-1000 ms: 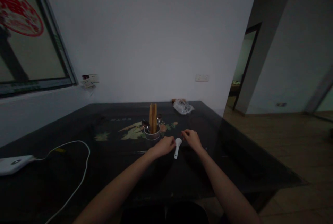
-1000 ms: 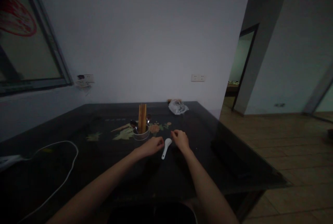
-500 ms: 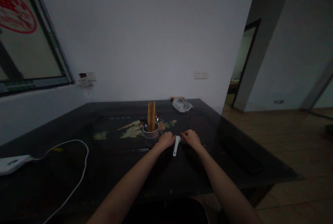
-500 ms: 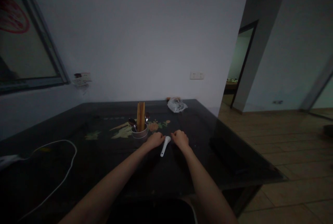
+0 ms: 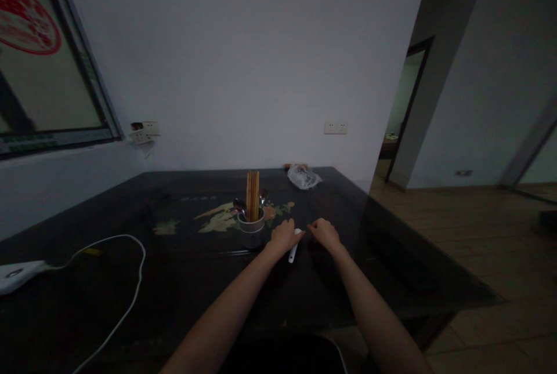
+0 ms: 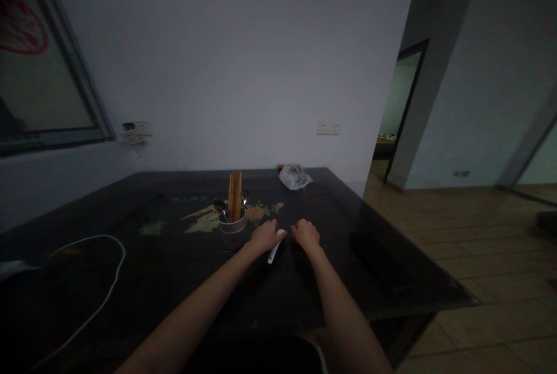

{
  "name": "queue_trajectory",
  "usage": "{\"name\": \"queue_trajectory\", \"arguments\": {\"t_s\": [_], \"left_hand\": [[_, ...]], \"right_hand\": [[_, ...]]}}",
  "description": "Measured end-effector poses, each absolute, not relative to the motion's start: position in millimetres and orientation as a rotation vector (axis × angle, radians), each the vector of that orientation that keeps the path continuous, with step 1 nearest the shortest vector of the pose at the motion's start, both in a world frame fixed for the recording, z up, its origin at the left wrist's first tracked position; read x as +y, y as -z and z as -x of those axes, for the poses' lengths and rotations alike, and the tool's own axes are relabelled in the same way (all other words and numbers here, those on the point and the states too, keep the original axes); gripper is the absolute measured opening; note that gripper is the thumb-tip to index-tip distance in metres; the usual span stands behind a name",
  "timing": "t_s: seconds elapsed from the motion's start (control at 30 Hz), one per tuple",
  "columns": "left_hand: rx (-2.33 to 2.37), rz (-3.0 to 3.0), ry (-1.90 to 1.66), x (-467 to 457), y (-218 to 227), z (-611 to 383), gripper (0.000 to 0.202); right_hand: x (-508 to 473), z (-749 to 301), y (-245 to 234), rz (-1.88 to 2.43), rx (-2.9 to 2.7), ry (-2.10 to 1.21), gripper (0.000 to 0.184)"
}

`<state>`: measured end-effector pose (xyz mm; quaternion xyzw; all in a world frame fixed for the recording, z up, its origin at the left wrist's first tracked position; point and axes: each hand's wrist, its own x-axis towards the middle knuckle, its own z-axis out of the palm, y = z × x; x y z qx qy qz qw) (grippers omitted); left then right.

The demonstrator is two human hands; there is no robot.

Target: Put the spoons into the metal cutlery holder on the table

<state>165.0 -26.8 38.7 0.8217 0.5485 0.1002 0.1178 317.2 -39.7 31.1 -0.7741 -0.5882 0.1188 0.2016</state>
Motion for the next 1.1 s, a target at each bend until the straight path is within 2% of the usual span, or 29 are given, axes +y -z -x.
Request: {"name": "queue_trajectory", "arguments": {"t_s": [0.2, 0.37, 0.63, 0.93, 1.0, 1.1], "left_hand": [[1.512, -2.516, -0.215, -30, -35, -166, 0.055], [1.515, -2.563, -0.236, -35, -36, -167, 0.040], [1.509, -2.643, -0.137, -44, -55, -164, 0.027], [1.524, -2.676, -0.054, -54, -65, -163, 0.029], [1.479, -2.690, -0.099, -57, -69, -155, 0.026], [1.236, -2.684, -0.349, -58, -77, -136, 0.025]], "right_hand": [[-40, -318, -31, 2.166, -1.638, -0.322, 0.027], [-40, -317, -32, 2.160, -1.654, -0.321, 0.026], [-42, -316, -35, 2.165, -1.655, -0.346, 0.027], [-43, -316, -39, 2.239, -1.628, -0.340, 0.027], [-41, -316, -37, 2.243, -1.614, -0.341, 0.027], [-39, -317, -34, 2.215, -1.597, -0.329, 0.027]]}}
